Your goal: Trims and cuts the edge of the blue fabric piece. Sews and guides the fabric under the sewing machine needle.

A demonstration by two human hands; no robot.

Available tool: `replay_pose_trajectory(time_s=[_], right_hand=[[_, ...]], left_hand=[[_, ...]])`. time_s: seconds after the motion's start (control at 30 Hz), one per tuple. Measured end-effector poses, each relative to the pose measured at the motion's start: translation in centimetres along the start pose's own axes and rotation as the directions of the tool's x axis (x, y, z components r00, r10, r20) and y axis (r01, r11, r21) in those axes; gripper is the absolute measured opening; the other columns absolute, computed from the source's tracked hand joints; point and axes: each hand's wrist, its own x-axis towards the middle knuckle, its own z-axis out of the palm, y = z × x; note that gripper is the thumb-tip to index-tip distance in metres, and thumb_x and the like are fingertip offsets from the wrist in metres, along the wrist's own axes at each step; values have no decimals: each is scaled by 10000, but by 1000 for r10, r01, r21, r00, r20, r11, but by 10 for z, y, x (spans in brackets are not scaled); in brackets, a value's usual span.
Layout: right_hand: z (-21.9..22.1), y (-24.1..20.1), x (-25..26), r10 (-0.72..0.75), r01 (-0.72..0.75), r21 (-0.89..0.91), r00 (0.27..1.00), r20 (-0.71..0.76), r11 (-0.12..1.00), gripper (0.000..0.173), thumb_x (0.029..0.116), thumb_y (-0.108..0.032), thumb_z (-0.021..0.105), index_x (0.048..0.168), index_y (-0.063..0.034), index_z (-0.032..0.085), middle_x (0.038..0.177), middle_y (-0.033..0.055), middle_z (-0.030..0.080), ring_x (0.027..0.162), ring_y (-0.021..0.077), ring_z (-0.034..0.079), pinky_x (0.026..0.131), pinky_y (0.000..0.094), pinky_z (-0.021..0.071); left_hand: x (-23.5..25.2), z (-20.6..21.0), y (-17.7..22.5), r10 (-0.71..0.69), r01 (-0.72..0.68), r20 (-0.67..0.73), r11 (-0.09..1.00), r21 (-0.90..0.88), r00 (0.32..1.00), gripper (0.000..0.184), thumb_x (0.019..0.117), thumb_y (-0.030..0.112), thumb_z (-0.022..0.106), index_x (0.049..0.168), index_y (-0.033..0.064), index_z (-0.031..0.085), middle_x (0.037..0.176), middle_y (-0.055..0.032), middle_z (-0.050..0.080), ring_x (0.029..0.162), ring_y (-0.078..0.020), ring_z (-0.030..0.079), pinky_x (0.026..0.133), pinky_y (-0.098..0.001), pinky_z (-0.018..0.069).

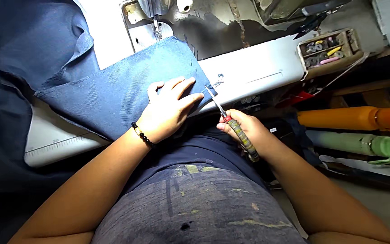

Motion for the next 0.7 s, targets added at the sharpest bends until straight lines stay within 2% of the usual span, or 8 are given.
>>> replay_pose_trajectory(time_s=[0.13, 0.2, 0.3, 0.37, 0.47, 0.53, 0.7], right_hand=[[-4, 4, 1, -15, 14, 43, 1000, 14, 999, 238, 1018, -367, 629, 1052, -132, 616, 683, -16, 552, 513, 55, 515, 474, 227, 446], [-9, 5, 0, 31, -48, 139, 992, 121, 989, 289, 1032, -421, 594, 1105, -142, 591, 680, 13, 572, 491, 86, 562, 440, 239, 495], [-14, 4, -2, 46, -100, 164, 951, 305, 981, 401, 1031, -539, 480, 1204, -180, 530, 749, -15, 567, 597, 62, 578, 537, 215, 494], [-11, 3, -1, 33, -89, 173, 953, 301, 981, 436, 1026, -572, 474, 1209, -182, 536, 755, -13, 564, 602, 62, 572, 536, 218, 489], [-3, 4, 7, -13, -18, 144, 977, 213, 989, 447, 1027, -596, 460, 1192, -194, 564, 744, -14, 564, 600, 76, 562, 536, 249, 482], [0, 1, 10, -15, -7, 124, 984, 175, 992, 438, 1035, -588, 453, 1185, -191, 562, 747, -10, 557, 607, 84, 551, 547, 264, 473], [5, -2, 9, 0, -16, 125, 992, 129, 992, 384, 1047, -535, 480, 1139, -172, 559, 704, 2, 552, 544, 98, 552, 494, 266, 480]], left_hand=[[0, 1, -1, -7, 7, -6, 1000, -9, 1000, 361, 1049, 242, 470, 1323, 309, 695, 1478, -109, 568, 1436, -301, 459, 1111, -627, 280], [0, 0, 0, -7, 7, -12, 1000, -6, 1000, 355, 1054, 245, 466, 1311, 306, 703, 1466, -114, 579, 1428, -298, 470, 1107, -623, 288], [-4, 0, 5, -1, 1, -4, 1000, -13, 1000, 363, 1048, 241, 462, 1312, 296, 705, 1460, -121, 579, 1427, -305, 468, 1118, -637, 279], [-9, 1, 10, 8, -7, 2, 1000, -27, 1000, 362, 1040, 235, 471, 1305, 289, 711, 1457, -124, 584, 1429, -308, 470, 1125, -648, 273], [-11, 3, 14, 18, -18, -2, 999, -44, 1000, 354, 1033, 228, 483, 1290, 284, 720, 1438, -124, 601, 1417, -301, 486, 1123, -645, 275], [-12, 3, 14, 16, -16, 0, 999, -51, 1000, 341, 1044, 234, 483, 1284, 282, 721, 1430, -122, 608, 1415, -296, 490, 1124, -639, 279], [-11, 2, 14, 15, -15, 3, 999, -46, 1000, 341, 1043, 234, 481, 1281, 280, 722, 1435, -121, 605, 1418, -296, 487, 1125, -633, 280]])
